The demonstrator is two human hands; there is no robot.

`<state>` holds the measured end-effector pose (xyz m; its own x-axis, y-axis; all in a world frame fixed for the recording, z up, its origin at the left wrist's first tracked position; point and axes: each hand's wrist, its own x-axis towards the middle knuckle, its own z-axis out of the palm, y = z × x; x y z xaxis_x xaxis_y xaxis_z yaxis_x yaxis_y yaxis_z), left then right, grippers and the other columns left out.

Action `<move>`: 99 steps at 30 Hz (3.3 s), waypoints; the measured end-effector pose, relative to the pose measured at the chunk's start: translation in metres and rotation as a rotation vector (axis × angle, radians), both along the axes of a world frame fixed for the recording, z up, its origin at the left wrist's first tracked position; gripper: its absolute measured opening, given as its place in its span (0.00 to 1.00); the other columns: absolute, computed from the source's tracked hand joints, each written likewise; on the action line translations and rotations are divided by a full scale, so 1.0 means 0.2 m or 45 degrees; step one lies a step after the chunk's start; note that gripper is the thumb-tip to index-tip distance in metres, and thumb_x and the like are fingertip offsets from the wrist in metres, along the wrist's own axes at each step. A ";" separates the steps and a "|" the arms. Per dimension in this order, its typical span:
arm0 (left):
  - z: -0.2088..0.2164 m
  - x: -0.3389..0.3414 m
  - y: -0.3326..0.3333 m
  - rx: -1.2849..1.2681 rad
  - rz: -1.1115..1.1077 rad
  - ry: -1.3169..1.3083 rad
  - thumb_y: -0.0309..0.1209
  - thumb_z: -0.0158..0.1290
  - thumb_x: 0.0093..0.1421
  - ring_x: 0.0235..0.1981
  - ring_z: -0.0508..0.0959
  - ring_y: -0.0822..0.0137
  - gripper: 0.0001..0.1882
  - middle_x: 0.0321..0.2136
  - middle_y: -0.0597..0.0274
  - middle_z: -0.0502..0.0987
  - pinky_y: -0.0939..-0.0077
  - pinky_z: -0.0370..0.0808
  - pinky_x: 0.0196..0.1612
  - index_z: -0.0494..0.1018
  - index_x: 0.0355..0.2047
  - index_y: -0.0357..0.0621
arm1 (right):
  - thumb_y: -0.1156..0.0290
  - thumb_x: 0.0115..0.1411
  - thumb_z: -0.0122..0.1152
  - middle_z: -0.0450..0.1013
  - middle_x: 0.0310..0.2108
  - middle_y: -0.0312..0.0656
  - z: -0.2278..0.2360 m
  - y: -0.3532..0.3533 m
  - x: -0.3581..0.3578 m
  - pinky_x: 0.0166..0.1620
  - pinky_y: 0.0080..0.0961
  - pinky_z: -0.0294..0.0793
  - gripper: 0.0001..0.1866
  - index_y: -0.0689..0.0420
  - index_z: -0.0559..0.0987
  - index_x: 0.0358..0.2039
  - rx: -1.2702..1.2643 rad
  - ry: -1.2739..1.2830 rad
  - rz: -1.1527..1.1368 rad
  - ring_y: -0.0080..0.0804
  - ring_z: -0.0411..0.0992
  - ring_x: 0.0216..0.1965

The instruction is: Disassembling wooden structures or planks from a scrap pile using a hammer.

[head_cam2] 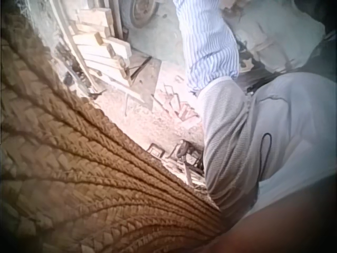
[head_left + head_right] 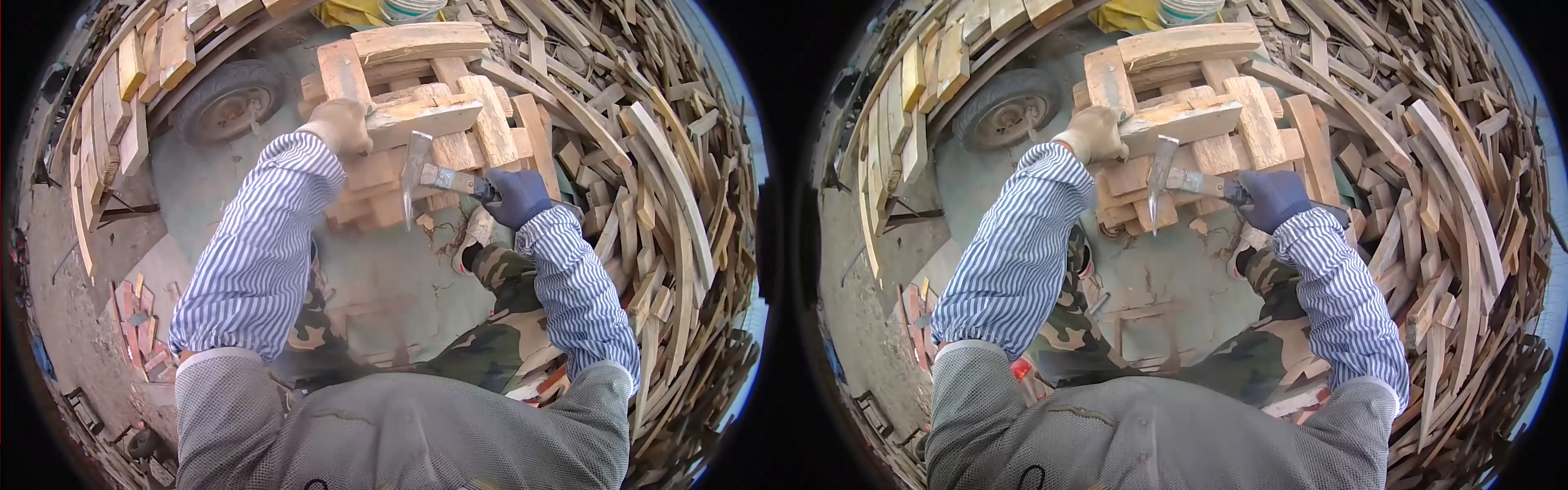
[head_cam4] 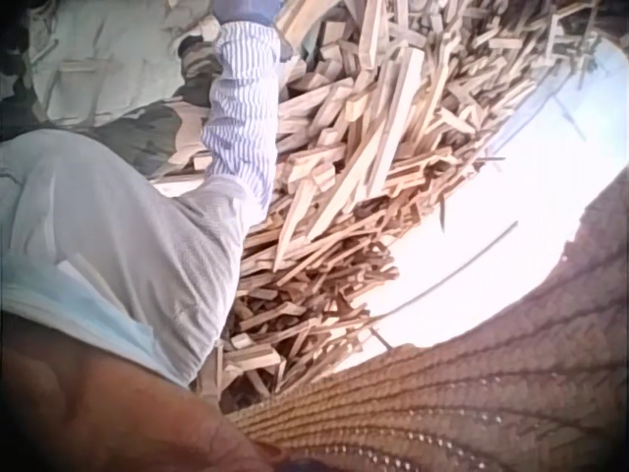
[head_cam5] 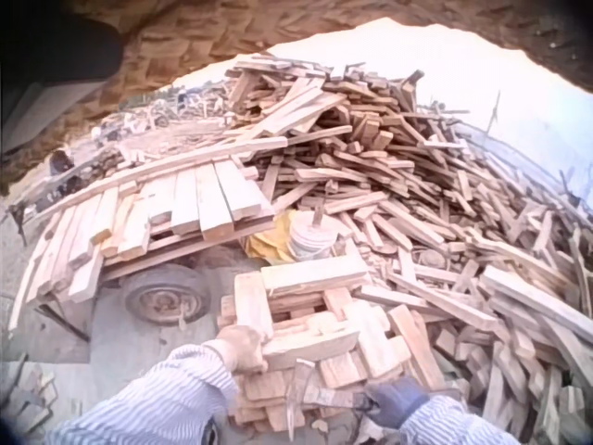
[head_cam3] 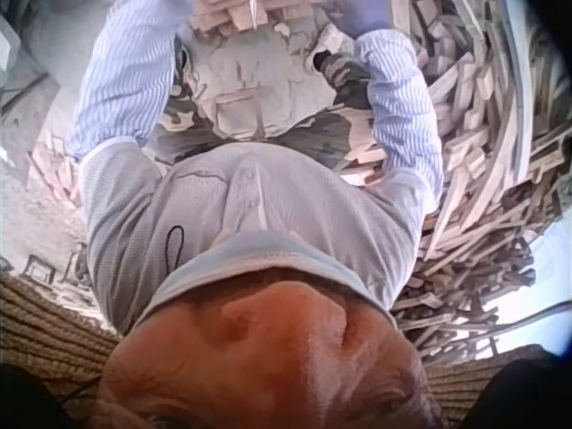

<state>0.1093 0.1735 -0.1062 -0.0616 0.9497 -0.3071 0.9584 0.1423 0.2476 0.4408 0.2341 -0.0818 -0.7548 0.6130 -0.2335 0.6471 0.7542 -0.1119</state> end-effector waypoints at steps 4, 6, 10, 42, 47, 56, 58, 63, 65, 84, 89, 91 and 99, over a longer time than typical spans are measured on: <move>0.01 0.02 0.00 0.007 -0.011 0.017 0.43 0.64 0.40 0.49 0.78 0.49 0.36 0.43 0.42 0.79 0.62 0.74 0.54 0.76 0.51 0.40 | 0.55 0.52 0.66 0.79 0.30 0.49 -0.01 0.06 0.00 0.41 0.44 0.76 0.16 0.52 0.79 0.35 0.021 -0.092 -0.309 0.48 0.78 0.36; 0.03 0.02 0.01 -0.108 0.089 -0.011 0.42 0.64 0.41 0.49 0.78 0.50 0.35 0.44 0.42 0.79 0.63 0.73 0.54 0.76 0.51 0.39 | 0.54 0.53 0.65 0.79 0.32 0.51 -0.02 0.09 -0.01 0.43 0.43 0.76 0.17 0.52 0.80 0.35 0.022 -0.090 -0.449 0.46 0.78 0.38; 0.03 0.03 0.01 -0.126 0.005 0.026 0.41 0.63 0.41 0.49 0.78 0.49 0.34 0.43 0.43 0.80 0.61 0.73 0.54 0.76 0.50 0.40 | 0.55 0.52 0.65 0.78 0.29 0.50 -0.02 0.00 0.06 0.41 0.44 0.76 0.16 0.53 0.80 0.35 -0.098 -0.026 -0.238 0.49 0.78 0.35; -0.12 0.23 -0.18 0.735 -0.089 -0.031 0.45 0.68 0.44 0.64 0.64 0.49 0.41 0.61 0.49 0.68 0.55 0.59 0.67 0.70 0.60 0.52 | 0.71 0.60 0.63 0.71 0.20 0.38 0.11 -0.34 0.06 0.20 0.19 0.66 0.13 0.66 0.76 0.40 -1.067 1.106 -1.238 0.22 0.68 0.17; -0.22 0.23 -0.12 0.648 -0.261 -0.181 0.37 0.65 0.47 0.66 0.62 0.55 0.36 0.62 0.57 0.67 0.55 0.55 0.71 0.71 0.60 0.54 | 0.70 0.62 0.62 0.72 0.22 0.37 0.19 -0.21 -0.15 0.23 0.19 0.68 0.11 0.65 0.75 0.40 -0.872 1.587 -0.826 0.19 0.68 0.20; -0.27 0.19 -0.13 0.645 -0.251 -0.172 0.34 0.60 0.54 0.67 0.62 0.58 0.29 0.63 0.59 0.67 0.57 0.56 0.70 0.73 0.58 0.55 | 0.53 0.62 0.60 0.77 0.27 0.54 -0.14 0.12 -0.49 0.37 0.40 0.74 0.22 0.62 0.78 0.39 -0.146 0.465 -0.746 0.50 0.77 0.31; -0.28 0.19 -0.14 0.618 -0.213 -0.197 0.34 0.59 0.55 0.67 0.62 0.58 0.28 0.63 0.59 0.67 0.57 0.56 0.70 0.73 0.58 0.55 | 0.57 0.63 0.60 0.77 0.24 0.51 -0.07 0.11 -0.46 0.35 0.37 0.73 0.19 0.63 0.78 0.38 -0.199 0.740 -0.777 0.46 0.77 0.28; -0.27 0.18 -0.15 0.700 -0.209 -0.255 0.33 0.57 0.56 0.67 0.61 0.59 0.25 0.64 0.61 0.67 0.58 0.56 0.70 0.75 0.57 0.53 | 0.60 0.64 0.59 0.79 0.29 0.50 -0.01 0.01 -0.42 0.39 0.33 0.76 0.15 0.61 0.77 0.39 -0.041 0.969 -0.705 0.45 0.80 0.32; -0.27 0.19 -0.15 0.645 -0.197 -0.247 0.32 0.57 0.56 0.67 0.61 0.59 0.25 0.64 0.60 0.67 0.58 0.57 0.69 0.75 0.57 0.53 | 0.58 0.64 0.59 0.79 0.31 0.52 -0.05 0.04 -0.47 0.40 0.40 0.77 0.17 0.61 0.76 0.40 0.113 0.490 -0.576 0.50 0.79 0.34; -0.27 0.15 -0.17 0.719 -0.124 -0.372 0.40 0.53 0.63 0.66 0.62 0.56 0.22 0.63 0.59 0.67 0.58 0.56 0.68 0.75 0.56 0.50 | 0.57 0.61 0.62 0.76 0.23 0.43 -0.04 0.12 -0.50 0.33 0.32 0.73 0.18 0.62 0.80 0.34 -0.225 0.547 -0.865 0.32 0.74 0.24; -0.17 0.04 -0.16 0.616 0.327 0.034 0.55 0.57 0.57 0.64 0.65 0.54 0.37 0.63 0.50 0.66 0.59 0.62 0.65 0.69 0.61 0.47 | 0.66 0.63 0.62 0.73 0.19 0.38 0.16 -0.32 -0.26 0.22 0.18 0.69 0.12 0.63 0.77 0.37 -0.723 1.279 -0.990 0.21 0.69 0.17; -0.11 -0.02 -0.19 0.342 0.344 -0.086 0.56 0.59 0.55 0.62 0.68 0.54 0.39 0.61 0.49 0.68 0.61 0.64 0.64 0.68 0.62 0.48 | 0.67 0.63 0.62 0.72 0.18 0.38 0.17 -0.49 -0.20 0.20 0.18 0.67 0.12 0.64 0.76 0.36 -0.711 1.273 -1.124 0.21 0.68 0.15; 0.02 0.09 -0.25 0.177 0.013 0.038 0.43 0.63 0.51 0.54 0.75 0.58 0.33 0.50 0.57 0.77 0.63 0.72 0.53 0.72 0.58 0.49 | 0.65 0.63 0.61 0.72 0.19 0.39 0.01 -1.03 0.09 0.20 0.21 0.68 0.11 0.61 0.75 0.34 -1.113 1.162 -1.595 0.23 0.69 0.15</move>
